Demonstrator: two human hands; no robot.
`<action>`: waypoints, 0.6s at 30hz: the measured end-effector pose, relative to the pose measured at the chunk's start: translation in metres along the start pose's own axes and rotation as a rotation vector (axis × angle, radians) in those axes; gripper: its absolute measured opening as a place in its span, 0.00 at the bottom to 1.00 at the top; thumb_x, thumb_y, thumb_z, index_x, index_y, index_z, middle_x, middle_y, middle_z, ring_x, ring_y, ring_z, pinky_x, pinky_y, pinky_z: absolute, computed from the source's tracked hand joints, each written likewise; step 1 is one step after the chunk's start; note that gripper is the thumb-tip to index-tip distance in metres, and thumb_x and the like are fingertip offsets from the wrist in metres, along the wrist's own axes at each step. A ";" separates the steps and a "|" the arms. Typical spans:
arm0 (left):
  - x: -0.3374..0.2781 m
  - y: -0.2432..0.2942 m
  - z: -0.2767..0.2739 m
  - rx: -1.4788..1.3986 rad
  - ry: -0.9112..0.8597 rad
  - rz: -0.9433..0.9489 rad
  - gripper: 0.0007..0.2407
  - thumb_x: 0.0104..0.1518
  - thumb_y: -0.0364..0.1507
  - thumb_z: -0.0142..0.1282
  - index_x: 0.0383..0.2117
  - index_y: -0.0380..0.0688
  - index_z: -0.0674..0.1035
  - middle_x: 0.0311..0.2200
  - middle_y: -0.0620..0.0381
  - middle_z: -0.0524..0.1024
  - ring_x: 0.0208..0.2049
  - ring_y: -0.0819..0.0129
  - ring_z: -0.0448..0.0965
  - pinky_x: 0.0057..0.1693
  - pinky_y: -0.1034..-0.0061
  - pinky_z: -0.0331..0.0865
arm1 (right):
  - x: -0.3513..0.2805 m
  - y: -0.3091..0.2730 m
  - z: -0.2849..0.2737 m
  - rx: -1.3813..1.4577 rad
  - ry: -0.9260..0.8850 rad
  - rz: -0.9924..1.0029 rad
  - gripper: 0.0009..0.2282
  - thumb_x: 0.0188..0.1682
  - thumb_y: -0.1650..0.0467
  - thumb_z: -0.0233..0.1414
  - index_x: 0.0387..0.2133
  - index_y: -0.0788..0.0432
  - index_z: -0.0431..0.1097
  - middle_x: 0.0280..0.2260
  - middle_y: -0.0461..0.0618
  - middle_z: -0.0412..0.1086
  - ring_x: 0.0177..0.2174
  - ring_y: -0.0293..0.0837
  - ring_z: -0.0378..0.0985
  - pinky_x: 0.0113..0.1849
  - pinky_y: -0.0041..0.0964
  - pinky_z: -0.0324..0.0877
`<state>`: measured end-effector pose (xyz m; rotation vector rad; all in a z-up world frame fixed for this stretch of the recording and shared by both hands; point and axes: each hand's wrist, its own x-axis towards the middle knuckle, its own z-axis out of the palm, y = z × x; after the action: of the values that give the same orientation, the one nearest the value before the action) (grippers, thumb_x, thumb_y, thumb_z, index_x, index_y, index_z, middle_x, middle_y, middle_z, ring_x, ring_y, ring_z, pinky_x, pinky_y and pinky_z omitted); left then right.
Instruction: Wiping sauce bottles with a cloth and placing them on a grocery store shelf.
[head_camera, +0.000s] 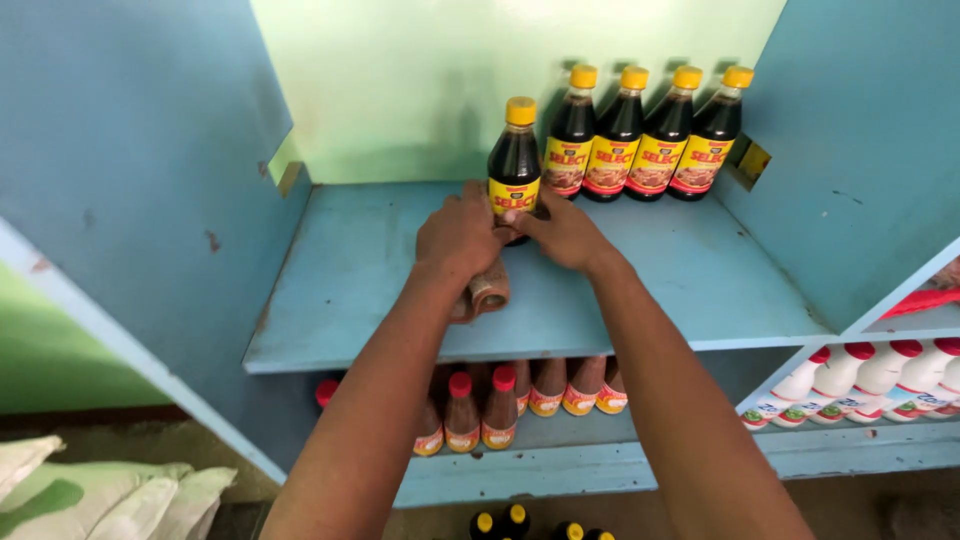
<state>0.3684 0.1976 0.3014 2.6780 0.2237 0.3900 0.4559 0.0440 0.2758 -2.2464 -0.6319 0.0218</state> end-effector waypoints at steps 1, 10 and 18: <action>0.007 0.002 -0.001 -0.009 -0.057 -0.041 0.30 0.58 0.42 0.58 0.64 0.42 0.60 0.54 0.38 0.69 0.53 0.32 0.75 0.53 0.41 0.73 | 0.003 0.003 -0.002 0.090 0.021 0.013 0.27 0.46 0.50 0.59 0.58 0.40 0.66 0.54 0.47 0.73 0.50 0.52 0.77 0.41 0.43 0.73; 0.042 0.023 -0.006 -0.078 -0.218 -0.119 0.33 0.54 0.48 0.59 0.63 0.44 0.65 0.59 0.40 0.72 0.62 0.43 0.70 0.62 0.48 0.67 | 0.035 0.046 0.003 0.133 0.313 0.017 0.24 0.38 0.57 0.71 0.44 0.51 0.73 0.38 0.48 0.77 0.42 0.48 0.82 0.39 0.42 0.79; 0.041 -0.002 0.022 -0.065 0.129 -0.040 0.30 0.58 0.48 0.58 0.64 0.47 0.65 0.52 0.41 0.72 0.50 0.38 0.79 0.50 0.48 0.77 | 0.032 0.046 -0.006 0.020 0.341 -0.056 0.09 0.43 0.64 0.65 0.36 0.46 0.80 0.35 0.44 0.79 0.40 0.45 0.82 0.41 0.40 0.76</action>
<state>0.4135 0.1994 0.2909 2.5824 0.2978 0.5488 0.5054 0.0279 0.2533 -2.1437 -0.5050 -0.3731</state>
